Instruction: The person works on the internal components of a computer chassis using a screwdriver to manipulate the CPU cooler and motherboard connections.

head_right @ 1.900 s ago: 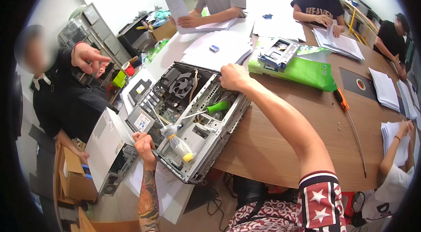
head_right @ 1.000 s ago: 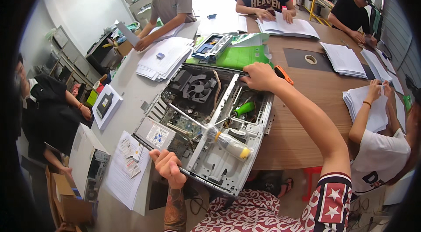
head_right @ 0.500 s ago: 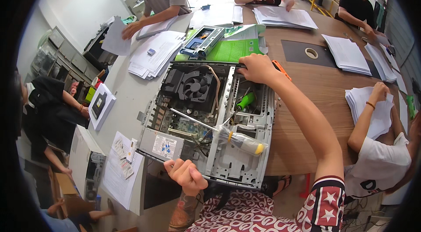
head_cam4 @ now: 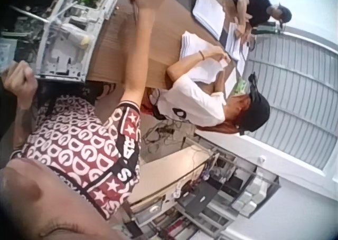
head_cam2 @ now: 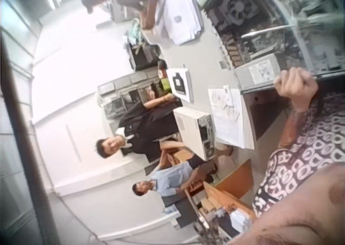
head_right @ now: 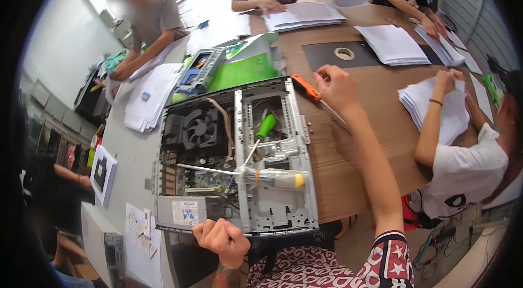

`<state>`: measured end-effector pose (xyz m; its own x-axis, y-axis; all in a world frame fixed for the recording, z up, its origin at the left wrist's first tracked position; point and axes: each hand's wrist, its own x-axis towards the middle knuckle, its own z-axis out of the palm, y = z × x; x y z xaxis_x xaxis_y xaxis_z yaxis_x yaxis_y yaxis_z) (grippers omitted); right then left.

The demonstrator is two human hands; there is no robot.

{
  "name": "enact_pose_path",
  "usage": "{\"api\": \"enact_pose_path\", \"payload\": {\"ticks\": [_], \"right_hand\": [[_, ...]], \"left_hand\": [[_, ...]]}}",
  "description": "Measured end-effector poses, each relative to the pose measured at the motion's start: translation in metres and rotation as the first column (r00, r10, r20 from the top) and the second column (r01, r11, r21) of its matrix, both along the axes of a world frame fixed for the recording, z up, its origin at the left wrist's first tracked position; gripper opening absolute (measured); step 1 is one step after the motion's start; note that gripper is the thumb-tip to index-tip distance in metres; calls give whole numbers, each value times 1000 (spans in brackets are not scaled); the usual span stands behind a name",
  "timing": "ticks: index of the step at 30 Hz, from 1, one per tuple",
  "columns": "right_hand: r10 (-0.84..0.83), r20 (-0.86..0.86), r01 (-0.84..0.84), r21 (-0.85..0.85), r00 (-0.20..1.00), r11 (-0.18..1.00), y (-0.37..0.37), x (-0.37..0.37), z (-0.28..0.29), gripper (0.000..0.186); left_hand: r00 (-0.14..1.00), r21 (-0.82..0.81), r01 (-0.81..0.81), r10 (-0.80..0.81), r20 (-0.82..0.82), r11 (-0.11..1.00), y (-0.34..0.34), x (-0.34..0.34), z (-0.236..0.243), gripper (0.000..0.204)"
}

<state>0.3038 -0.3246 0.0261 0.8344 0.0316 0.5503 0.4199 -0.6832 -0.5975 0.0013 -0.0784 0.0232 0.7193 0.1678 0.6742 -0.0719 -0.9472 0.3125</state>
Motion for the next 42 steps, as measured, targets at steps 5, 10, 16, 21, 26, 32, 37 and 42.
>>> {"api": "enact_pose_path", "payload": {"ticks": [5, 10, 16, 21, 26, 32, 37, 42], "right_hand": [[-72, -149, 69, -24, 986, 997, -22, -21, -43, 23], [-81, -94, 72, -90, 992, 993, -23, -32, -48, 24], [-49, -29, 46, -102, 998, 994, -25, -36, -56, 19], [48, 74, -42, -74, 996, 996, -9, -40, -43, 14], [63, 128, -58, -47, 990, 997, -8, -41, -35, 9], [179, 156, -189, 52, 971, 981, 5, -56, -20, 9], [546, -36, -537, 139, 837, 832, 20, -115, 59, 20], [605, -360, -704, -394, 710, 591, 55, -155, 81, 51]], "left_hand": [[997, 35, 42, -40, -68, 998, 1, -2, 4, 26], [958, -76, 285, -287, -24, 956, 23, 10, 53, 7], [848, 153, 497, -440, -297, 854, 17, 107, 128, 19], [749, 136, 559, -428, -506, 818, 17, 158, 115, 18], [739, -9, 564, -509, -442, 826, 38, 156, 114, 13], [904, -137, 356, -377, -202, 925, 108, 164, 116, 21], [920, -93, 355, -365, -140, 930, 124, 155, 96, 21], [892, -121, 437, -447, -66, 891, 118, 149, 97, 14]]}}
